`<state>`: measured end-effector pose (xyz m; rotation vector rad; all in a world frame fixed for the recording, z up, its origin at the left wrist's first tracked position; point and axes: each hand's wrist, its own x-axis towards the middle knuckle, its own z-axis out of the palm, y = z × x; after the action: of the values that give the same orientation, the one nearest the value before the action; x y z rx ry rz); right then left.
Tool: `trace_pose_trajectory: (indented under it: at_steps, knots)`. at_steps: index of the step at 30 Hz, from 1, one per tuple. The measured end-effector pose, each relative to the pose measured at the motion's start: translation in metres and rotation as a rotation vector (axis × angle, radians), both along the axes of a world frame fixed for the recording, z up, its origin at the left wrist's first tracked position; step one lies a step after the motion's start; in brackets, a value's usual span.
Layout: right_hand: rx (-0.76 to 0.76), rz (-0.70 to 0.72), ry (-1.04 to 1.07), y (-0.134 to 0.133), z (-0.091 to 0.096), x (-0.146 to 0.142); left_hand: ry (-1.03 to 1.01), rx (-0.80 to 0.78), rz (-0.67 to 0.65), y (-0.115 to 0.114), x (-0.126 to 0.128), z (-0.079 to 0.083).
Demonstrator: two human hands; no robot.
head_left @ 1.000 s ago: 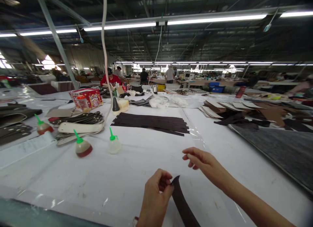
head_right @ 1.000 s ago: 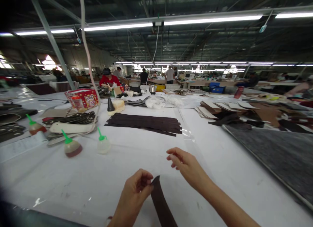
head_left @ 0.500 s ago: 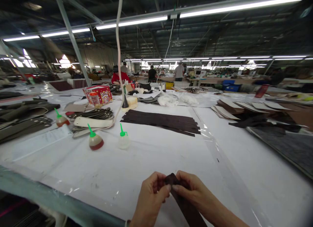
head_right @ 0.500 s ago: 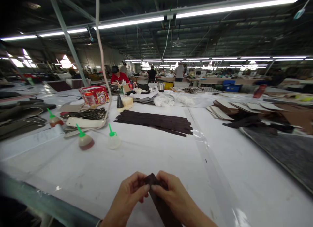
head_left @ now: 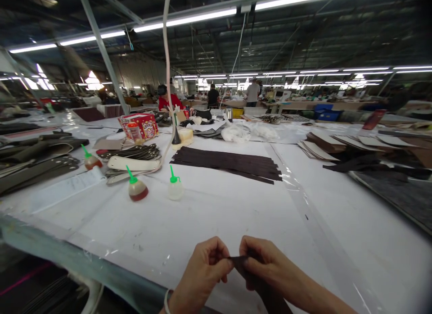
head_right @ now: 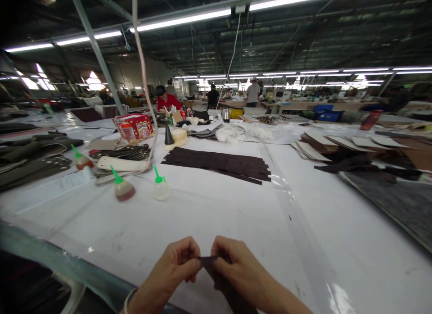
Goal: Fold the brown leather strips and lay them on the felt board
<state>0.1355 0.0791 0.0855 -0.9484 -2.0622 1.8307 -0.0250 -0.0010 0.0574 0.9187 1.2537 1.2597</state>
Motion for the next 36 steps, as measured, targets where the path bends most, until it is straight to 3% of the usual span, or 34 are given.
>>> trace_pose_trajectory:
  at_steps: [4, 10, 16, 21, 29, 36]
  knots:
    - [-0.033, 0.01, 0.012, -0.004, 0.0, -0.004, -0.003, -0.031, -0.011, -0.005, -0.005, -0.004]
    - [-0.134, -0.019, 0.05, 0.001, 0.006, -0.004, 0.051, 0.009, 0.073, -0.017, -0.028, -0.001]
    - [-0.203, 0.016, 0.02, -0.005, 0.007, -0.011, 0.04, -0.022, -0.098, -0.018, -0.022, 0.012]
    - [-0.129, 0.047, 0.046, -0.007, 0.002, -0.016, 0.093, -0.062, -0.012, -0.013, -0.008, 0.008]
    - [-0.099, -0.004, 0.095, -0.015, -0.02, -0.023, 0.077, -0.097, 0.048, -0.018, -0.016, -0.003]
    - [0.065, 0.005, 0.022, -0.014, -0.015, -0.027, 0.003, -0.167, 0.081, -0.03, -0.028, -0.001]
